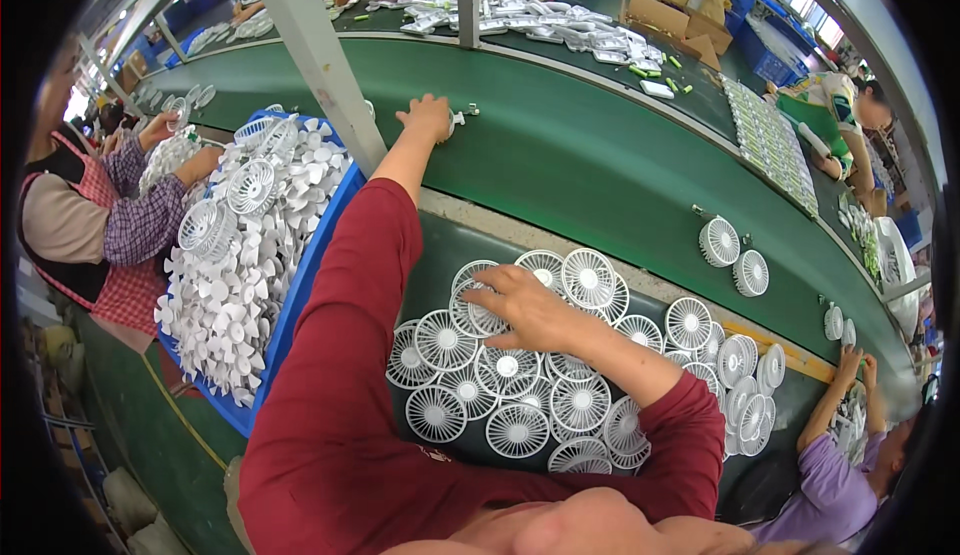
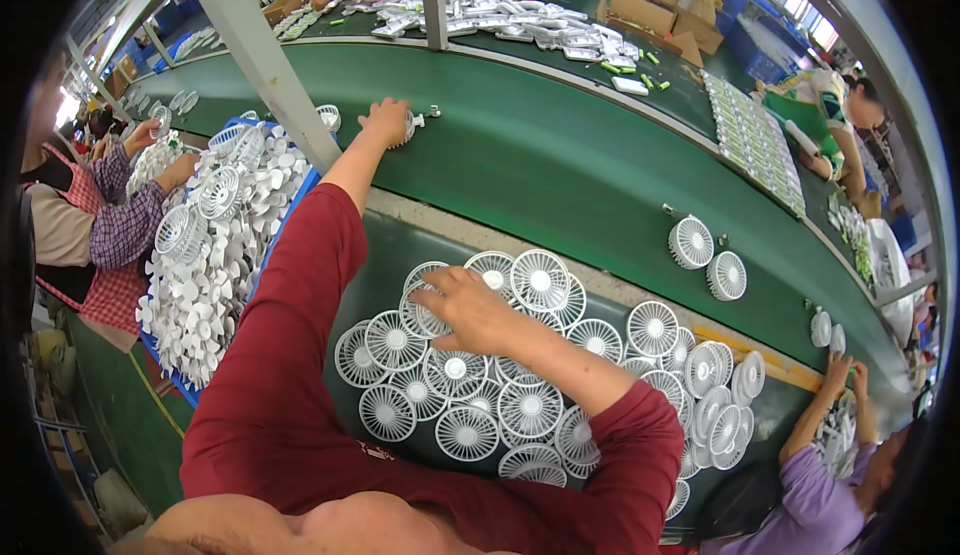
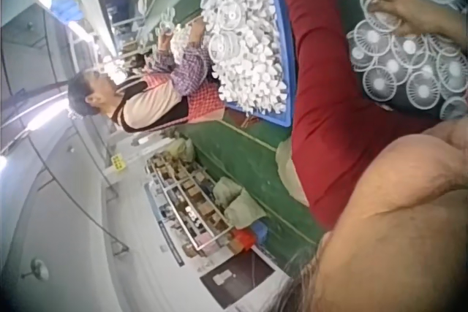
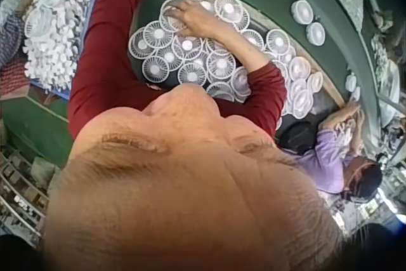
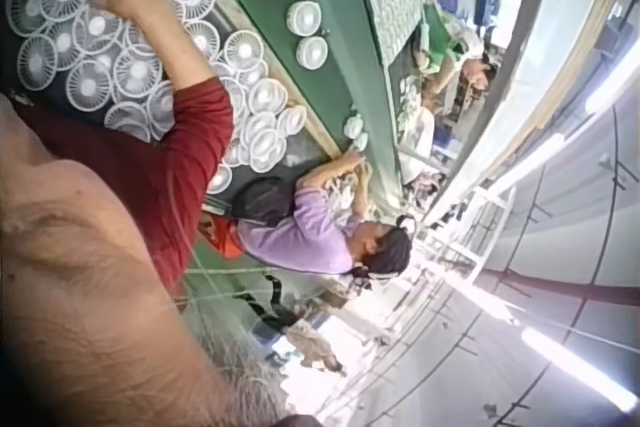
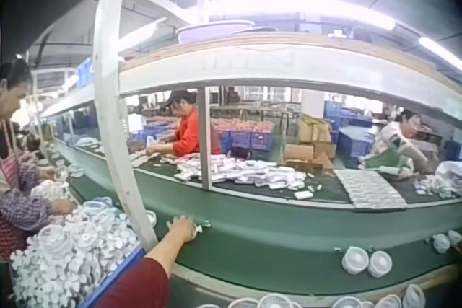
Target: The person assembles mini portable fans by attaching the fan blades and internal components into plastic covers, pressing the casings together by hand, and placing the assembled units onto the conveyor belt.
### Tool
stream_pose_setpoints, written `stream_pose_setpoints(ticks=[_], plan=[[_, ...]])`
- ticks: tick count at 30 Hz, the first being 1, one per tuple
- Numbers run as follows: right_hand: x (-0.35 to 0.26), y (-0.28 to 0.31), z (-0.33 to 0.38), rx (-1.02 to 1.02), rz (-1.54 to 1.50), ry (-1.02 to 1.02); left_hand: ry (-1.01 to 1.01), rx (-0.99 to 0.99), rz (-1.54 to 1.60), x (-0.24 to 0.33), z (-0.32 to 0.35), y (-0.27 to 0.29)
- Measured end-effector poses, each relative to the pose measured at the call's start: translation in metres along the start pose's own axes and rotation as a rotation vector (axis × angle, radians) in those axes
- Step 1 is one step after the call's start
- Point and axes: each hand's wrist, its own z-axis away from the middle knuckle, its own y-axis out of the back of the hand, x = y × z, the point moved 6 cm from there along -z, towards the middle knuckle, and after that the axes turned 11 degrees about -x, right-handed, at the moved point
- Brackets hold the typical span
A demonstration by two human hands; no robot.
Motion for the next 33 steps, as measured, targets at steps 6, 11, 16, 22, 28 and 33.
stream_pose_setpoints(ticks=[6, 11, 16, 22, 28, 33], plan=[[0.004, 0.030, -0.003, 0.145, -1.010, -0.054, -0.237, 0.226, 0.016, -0.018, 0.012, -0.011], [0.037, 0.058, 0.003, 0.419, -1.505, 0.066, -0.430, 0.329, 0.659, 0.004, 0.088, -0.017], [0.035, 0.078, -0.002, 0.647, -1.337, -0.118, -0.516, 0.086, 1.687, 0.014, 0.175, -0.047], [0.036, 0.094, -0.015, 0.843, -0.430, -0.244, -0.758, -0.480, 2.397, 0.039, 0.230, -0.054], [-0.008, 0.092, -0.046, 0.699, 0.224, -0.074, -0.719, -0.574, 2.545, 0.032, 0.234, -0.056], [-0.022, 0.070, -0.060, 0.534, 0.200, -0.059, -0.692, -0.404, 2.535, 0.014, 0.235, -0.046]])
